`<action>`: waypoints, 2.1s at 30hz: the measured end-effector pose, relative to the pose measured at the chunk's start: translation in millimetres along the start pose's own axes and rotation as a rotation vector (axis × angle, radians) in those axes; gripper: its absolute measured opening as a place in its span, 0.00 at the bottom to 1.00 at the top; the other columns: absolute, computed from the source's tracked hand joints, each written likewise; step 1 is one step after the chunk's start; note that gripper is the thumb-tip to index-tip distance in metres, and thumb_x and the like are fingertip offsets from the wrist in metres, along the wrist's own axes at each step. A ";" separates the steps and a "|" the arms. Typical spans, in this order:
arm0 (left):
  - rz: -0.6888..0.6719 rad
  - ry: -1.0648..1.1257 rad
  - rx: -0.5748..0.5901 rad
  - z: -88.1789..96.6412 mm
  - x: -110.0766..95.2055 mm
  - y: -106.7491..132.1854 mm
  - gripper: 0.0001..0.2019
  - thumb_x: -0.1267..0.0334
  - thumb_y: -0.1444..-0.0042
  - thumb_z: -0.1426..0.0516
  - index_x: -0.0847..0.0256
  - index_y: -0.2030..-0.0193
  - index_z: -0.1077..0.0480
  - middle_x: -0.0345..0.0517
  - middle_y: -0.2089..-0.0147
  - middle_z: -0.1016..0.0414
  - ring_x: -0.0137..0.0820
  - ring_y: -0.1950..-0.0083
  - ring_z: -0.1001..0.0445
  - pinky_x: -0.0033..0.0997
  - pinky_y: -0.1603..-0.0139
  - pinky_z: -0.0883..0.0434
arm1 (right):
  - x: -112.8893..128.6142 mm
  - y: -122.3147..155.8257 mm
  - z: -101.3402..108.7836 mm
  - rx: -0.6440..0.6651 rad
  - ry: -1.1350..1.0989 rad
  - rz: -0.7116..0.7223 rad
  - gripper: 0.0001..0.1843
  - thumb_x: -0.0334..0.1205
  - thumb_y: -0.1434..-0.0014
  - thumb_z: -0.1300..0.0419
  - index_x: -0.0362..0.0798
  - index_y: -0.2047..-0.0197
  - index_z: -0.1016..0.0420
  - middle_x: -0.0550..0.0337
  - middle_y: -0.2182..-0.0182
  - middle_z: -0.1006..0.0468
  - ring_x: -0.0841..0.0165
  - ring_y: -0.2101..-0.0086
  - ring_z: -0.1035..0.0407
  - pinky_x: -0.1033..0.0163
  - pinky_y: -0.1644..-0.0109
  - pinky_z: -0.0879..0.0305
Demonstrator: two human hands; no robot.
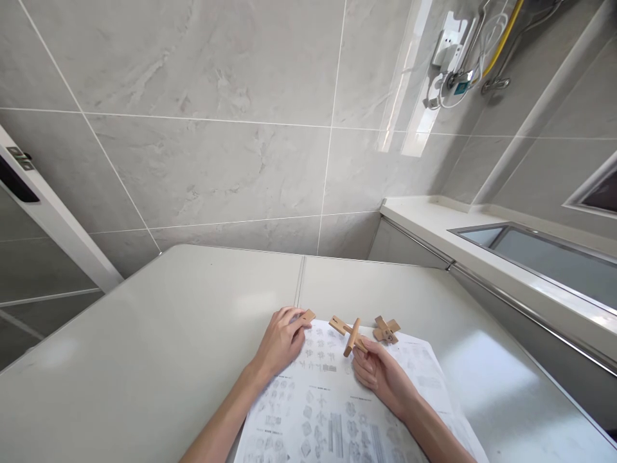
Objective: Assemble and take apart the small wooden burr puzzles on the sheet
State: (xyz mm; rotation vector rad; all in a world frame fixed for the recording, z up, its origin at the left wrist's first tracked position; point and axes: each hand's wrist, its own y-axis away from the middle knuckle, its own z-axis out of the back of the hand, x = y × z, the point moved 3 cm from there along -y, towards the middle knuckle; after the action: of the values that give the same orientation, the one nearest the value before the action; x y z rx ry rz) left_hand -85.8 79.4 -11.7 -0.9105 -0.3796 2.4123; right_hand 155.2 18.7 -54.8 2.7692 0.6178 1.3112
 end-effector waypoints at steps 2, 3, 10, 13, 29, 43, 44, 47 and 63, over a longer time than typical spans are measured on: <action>0.010 -0.035 -0.014 1.6 -1.8 -1.1 0.12 0.70 0.37 0.44 0.52 0.59 0.20 0.48 0.44 0.19 0.46 0.40 0.26 0.51 0.41 0.28 | -0.1 -0.3 0.0 0.004 0.019 0.008 0.23 0.54 0.32 0.36 0.50 0.72 0.35 0.69 0.79 0.40 0.75 0.81 0.55 0.65 0.76 0.56; 0.018 -0.058 -0.021 2.3 -2.5 -1.9 0.09 0.69 0.39 0.42 0.53 0.63 0.21 0.49 0.46 0.18 0.46 0.42 0.25 0.51 0.42 0.27 | 0.2 -0.4 -0.2 0.004 0.026 0.011 0.23 0.54 0.32 0.35 0.50 0.72 0.35 0.69 0.80 0.40 0.75 0.81 0.55 0.65 0.76 0.56; 0.072 -0.140 -0.060 3.3 0.7 -5.3 0.12 0.66 0.34 0.45 0.55 0.70 0.29 0.49 0.58 0.19 0.43 0.54 0.24 0.48 0.49 0.29 | 2.3 0.3 -2.8 0.012 0.062 0.023 0.22 0.54 0.32 0.36 0.50 0.71 0.34 0.69 0.80 0.39 0.75 0.81 0.53 0.64 0.76 0.56; 0.088 -0.164 -0.067 3.9 4.4 -5.8 0.13 0.63 0.33 0.44 0.55 0.71 0.30 0.49 0.61 0.20 0.43 0.56 0.25 0.48 0.49 0.30 | 3.6 1.2 -3.1 0.003 0.088 0.035 0.22 0.54 0.32 0.36 0.50 0.71 0.35 0.69 0.80 0.39 0.75 0.81 0.53 0.65 0.77 0.57; 0.378 0.799 0.335 -7.4 -29.8 -11.0 0.25 0.36 0.33 0.45 0.60 0.56 0.28 0.43 0.68 0.21 0.27 0.77 0.30 0.27 0.76 0.40 | 1.7 7.1 -9.3 0.060 0.201 0.040 0.22 0.52 0.32 0.32 0.50 0.71 0.34 0.67 0.79 0.31 0.74 0.82 0.41 0.65 0.77 0.50; 0.408 1.033 0.353 -23.4 -27.9 -3.7 0.25 0.38 0.37 0.37 0.62 0.56 0.28 0.32 0.74 0.36 0.24 0.76 0.38 0.27 0.71 0.40 | 5.1 10.0 -12.7 0.142 0.189 0.028 0.23 0.54 0.28 0.36 0.52 0.38 0.32 0.52 0.59 0.18 0.64 0.66 0.26 0.60 0.63 0.33; 0.406 1.039 0.352 -23.9 -27.8 -3.5 0.25 0.38 0.37 0.36 0.62 0.56 0.28 0.32 0.74 0.36 0.24 0.76 0.37 0.27 0.71 0.40 | 5.8 10.6 -12.8 0.140 0.179 0.024 0.24 0.54 0.28 0.36 0.51 0.36 0.32 0.51 0.57 0.18 0.64 0.65 0.26 0.60 0.63 0.34; 0.402 1.050 0.353 -25.5 -27.9 -2.4 0.24 0.39 0.37 0.37 0.62 0.56 0.29 0.34 0.74 0.34 0.25 0.75 0.37 0.28 0.71 0.39 | 7.5 11.7 -12.6 0.153 0.135 0.012 0.24 0.52 0.29 0.36 0.50 0.36 0.30 0.50 0.55 0.18 0.65 0.66 0.26 0.61 0.64 0.35; 0.386 1.054 0.357 -21.5 -31.5 -2.7 0.23 0.40 0.35 0.37 0.62 0.56 0.28 0.36 0.73 0.32 0.24 0.75 0.36 0.28 0.71 0.38 | 7.3 13.4 -7.6 0.189 0.133 -0.006 0.23 0.52 0.28 0.35 0.52 0.37 0.33 0.51 0.57 0.19 0.66 0.67 0.27 0.62 0.63 0.37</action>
State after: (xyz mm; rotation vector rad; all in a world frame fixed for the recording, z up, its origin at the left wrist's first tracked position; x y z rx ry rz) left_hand -50.3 65.3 -9.7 -1.9873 0.6378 1.8229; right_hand 158.3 7.8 -42.1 2.8375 0.7961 1.5204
